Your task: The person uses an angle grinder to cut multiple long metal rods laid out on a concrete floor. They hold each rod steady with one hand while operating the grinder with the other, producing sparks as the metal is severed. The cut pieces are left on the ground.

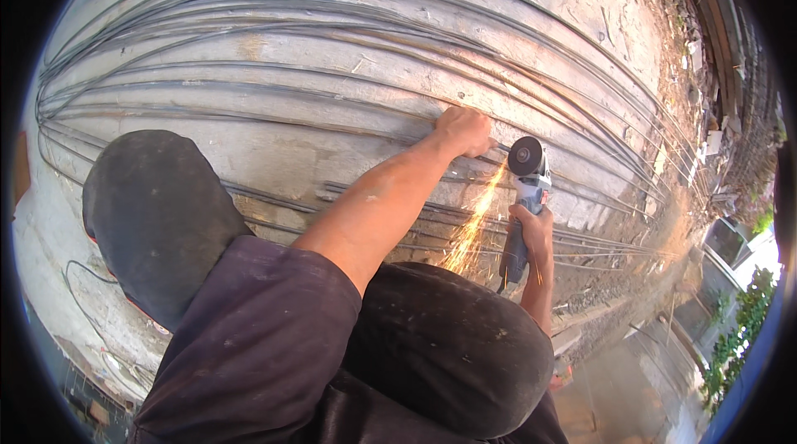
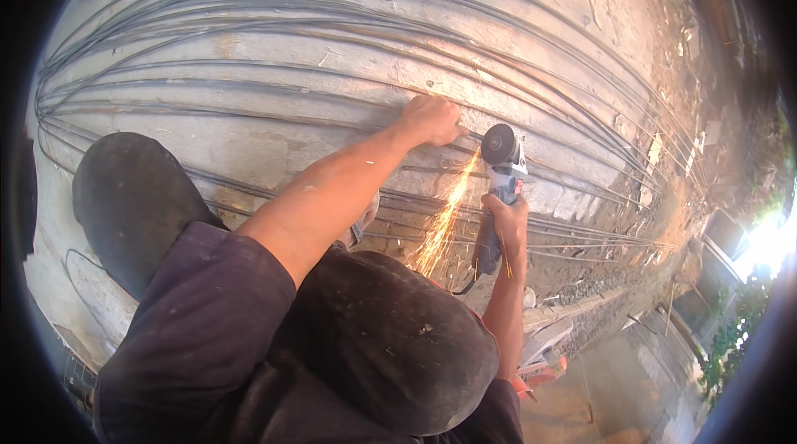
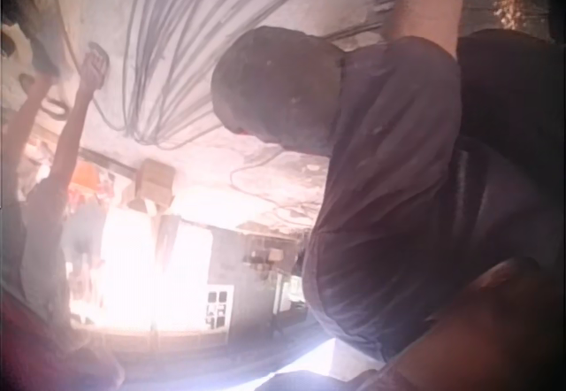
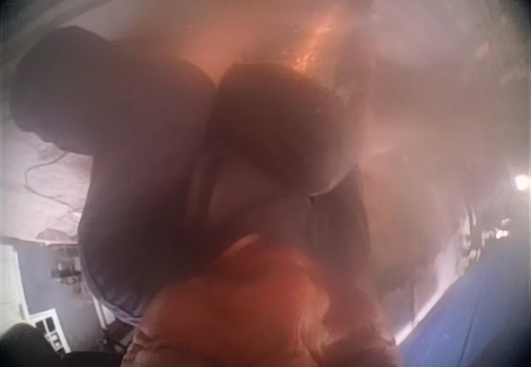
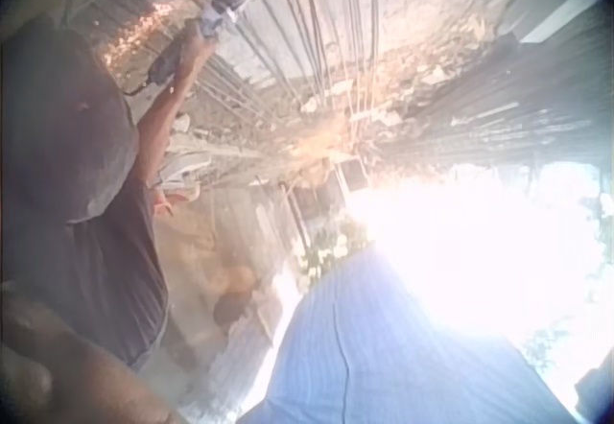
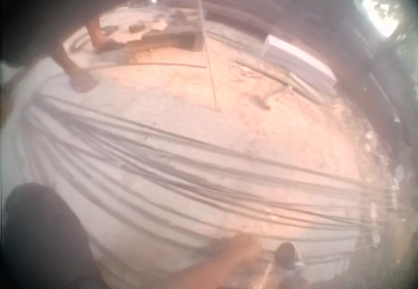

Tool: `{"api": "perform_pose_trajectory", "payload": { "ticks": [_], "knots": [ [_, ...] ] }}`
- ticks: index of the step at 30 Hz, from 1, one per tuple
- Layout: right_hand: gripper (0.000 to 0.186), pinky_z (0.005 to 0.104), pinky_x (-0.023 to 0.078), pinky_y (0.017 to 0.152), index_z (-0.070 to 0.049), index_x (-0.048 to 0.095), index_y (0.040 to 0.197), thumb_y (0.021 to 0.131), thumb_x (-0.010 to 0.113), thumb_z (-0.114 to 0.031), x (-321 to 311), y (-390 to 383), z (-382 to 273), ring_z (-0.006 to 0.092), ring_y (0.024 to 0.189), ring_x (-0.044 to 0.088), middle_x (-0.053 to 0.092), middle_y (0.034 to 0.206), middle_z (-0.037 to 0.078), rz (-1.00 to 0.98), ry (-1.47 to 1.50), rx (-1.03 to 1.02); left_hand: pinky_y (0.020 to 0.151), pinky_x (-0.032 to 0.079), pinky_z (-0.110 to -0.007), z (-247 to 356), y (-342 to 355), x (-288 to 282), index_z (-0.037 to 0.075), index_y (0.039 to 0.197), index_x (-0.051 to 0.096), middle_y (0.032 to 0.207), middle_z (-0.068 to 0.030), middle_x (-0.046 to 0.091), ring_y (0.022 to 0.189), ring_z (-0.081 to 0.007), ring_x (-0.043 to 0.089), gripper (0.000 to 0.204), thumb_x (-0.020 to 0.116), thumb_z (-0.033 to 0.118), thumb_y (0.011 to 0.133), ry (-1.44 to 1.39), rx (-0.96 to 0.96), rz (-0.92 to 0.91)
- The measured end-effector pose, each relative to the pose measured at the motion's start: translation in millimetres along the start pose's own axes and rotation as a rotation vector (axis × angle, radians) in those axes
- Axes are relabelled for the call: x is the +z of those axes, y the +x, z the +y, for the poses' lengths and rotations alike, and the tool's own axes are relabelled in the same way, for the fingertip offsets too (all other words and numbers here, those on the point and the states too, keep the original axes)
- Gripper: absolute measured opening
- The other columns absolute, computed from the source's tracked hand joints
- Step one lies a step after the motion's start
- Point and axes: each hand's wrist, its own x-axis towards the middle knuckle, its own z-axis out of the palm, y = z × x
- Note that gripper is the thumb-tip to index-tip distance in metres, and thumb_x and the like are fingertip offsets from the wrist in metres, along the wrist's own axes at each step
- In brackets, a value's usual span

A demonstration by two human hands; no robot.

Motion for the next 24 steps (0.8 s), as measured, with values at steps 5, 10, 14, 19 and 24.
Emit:
{"api": "perform_pose_trajectory", "payload": {
  "ticks": [5, 10, 14, 19, 24],
  "knots": [
    [0.021, 0.0352, 0.051, 0.054, 0.001, 0.067, 0.096, 0.086, 0.078, -0.015, 2.3, -6.9, -8.0, 0.0182, 0.059, 0.065, 0.067, 0.075, 0.007, -0.008, -0.033, 0.048, 0.095, 0.061, -0.049, -1.7, -0.1, 1.1, 0.005, 0.113, 0.080, 0.114, -0.0200, 0.080, 0.110, -0.0367, 0.077, 0.055, 0.064, 0.057, 0.103, -0.008, -0.001, -0.008],
    [0.022, 0.0351, 0.051, 0.054, 0.001, 0.067, 0.097, 0.086, 0.077, -0.015, 0.7, -7.5, 5.8, 0.0184, 0.059, 0.065, 0.067, 0.076, 0.008, 0.011, -0.048, 0.005, 0.095, 0.061, -0.050, -1.6, 2.4, -0.1, 0.005, 0.113, 0.080, 0.116, -0.0202, 0.080, 0.112, -0.0366, 0.077, 0.054, 0.064, 0.057, 0.103, 0.004, 0.000, -0.032],
    [0.025, 0.0354, 0.052, 0.056, 0.002, 0.067, 0.100, 0.085, 0.077, -0.016, -2.4, -2.2, -3.6, 0.0184, 0.059, 0.066, 0.068, 0.078, 0.008, -0.033, 0.003, 0.014, 0.095, 0.061, -0.050, -0.7, 0.9, -0.7, 0.005, 0.113, 0.080, 0.112, -0.0201, 0.080, 0.109, -0.0365, 0.077, 0.054, 0.064, 0.057, 0.103, 0.004, 0.014, -0.020],
    [0.025, 0.0355, 0.052, 0.057, 0.002, 0.068, 0.099, 0.085, 0.077, -0.017, -0.1, 10.6, -18.8, 0.0181, 0.061, 0.065, 0.068, 0.079, 0.007, 0.023, -0.092, 0.018, 0.093, 0.062, -0.049, 1.8, 0.7, -2.7, 0.006, 0.112, 0.080, 0.110, -0.0190, 0.081, 0.106, -0.0357, 0.078, 0.053, 0.065, 0.056, 0.103, -0.019, -0.033, -0.073],
    [0.022, 0.0360, 0.051, 0.057, 0.001, 0.069, 0.096, 0.085, 0.076, -0.017, -5.1, 16.6, -13.3, 0.0174, 0.062, 0.065, 0.067, 0.078, 0.006, 0.014, -0.102, -0.042, 0.093, 0.062, -0.049, -0.8, -1.2, -0.7, 0.004, 0.111, 0.080, 0.109, -0.0189, 0.081, 0.105, -0.0358, 0.078, 0.054, 0.066, 0.056, 0.102, -0.021, 0.014, -0.018]
  ]
}}
